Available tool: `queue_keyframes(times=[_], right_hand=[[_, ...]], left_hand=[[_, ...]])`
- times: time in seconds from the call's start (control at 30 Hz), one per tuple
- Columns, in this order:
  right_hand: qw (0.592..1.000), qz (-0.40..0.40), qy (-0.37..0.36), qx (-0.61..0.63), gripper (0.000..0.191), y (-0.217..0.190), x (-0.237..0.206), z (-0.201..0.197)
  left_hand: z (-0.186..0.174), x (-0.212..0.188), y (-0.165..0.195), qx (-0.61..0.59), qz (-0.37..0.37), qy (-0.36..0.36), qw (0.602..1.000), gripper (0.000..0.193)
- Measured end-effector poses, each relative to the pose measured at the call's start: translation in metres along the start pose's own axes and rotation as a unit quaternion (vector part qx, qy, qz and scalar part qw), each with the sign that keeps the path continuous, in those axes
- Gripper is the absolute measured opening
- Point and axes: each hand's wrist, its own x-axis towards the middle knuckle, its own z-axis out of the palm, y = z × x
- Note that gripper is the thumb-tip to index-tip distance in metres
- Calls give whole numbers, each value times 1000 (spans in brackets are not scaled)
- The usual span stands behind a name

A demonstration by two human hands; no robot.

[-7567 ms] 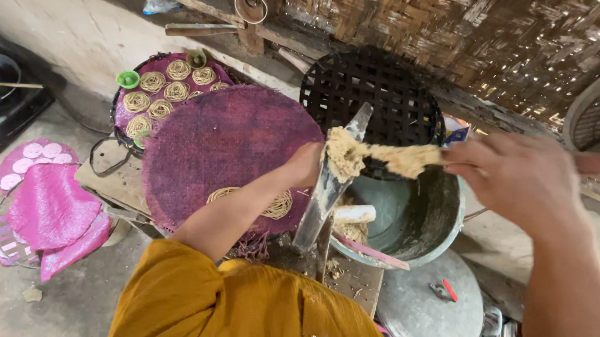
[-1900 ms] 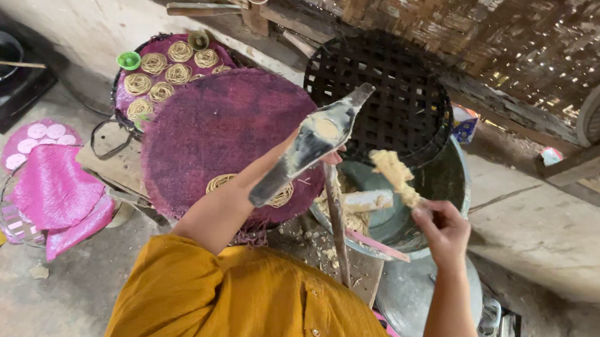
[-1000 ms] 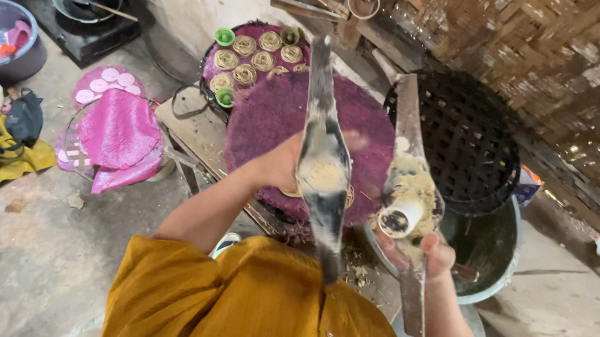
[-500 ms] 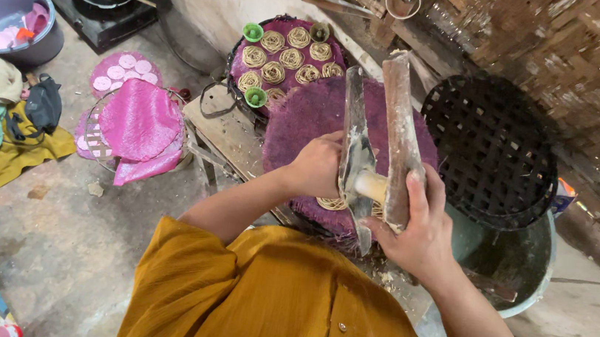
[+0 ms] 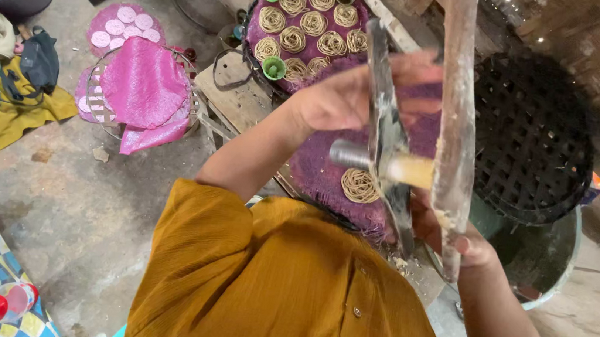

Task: The person operates a manual noodle press, loading dough into the press chamber and pressing the lever to extrude noodles onto a cloth-covered tray. They cut the extruded noodle strands, arrange the formed noodle nests on the tray, and repeat the pressing cycle for successive nests.

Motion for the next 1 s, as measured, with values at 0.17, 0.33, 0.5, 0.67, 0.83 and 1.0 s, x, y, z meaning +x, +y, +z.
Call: queue_keyframes(times=[0.17, 0.33, 0.5, 0.67, 0.83, 1.0], right_hand=[[992, 31, -108, 61, 104, 1, -16, 1], [990, 135, 29, 20, 134, -22, -21, 4], [953, 210, 213, -42, 132, -13, 7, -10], [937, 237, 247, -68, 128, 5, 23, -15], [918, 288, 242, -127, 125, 3, -4, -7], [912, 249, 250, -208, 97, -20, -25, -27]], left_hand=[[-10, 42, 25, -37, 120, -193, 973, 110], [-34, 34, 2, -28, 152, -54, 987, 93], [-77, 10, -26, -237, 146, 124, 952, 74], [-101, -11, -25, -275, 143, 116, 944, 82], [-82, -22, -33, -303, 155, 149, 928, 83], [-83, 0, -19, -277, 170, 121, 938, 81]])
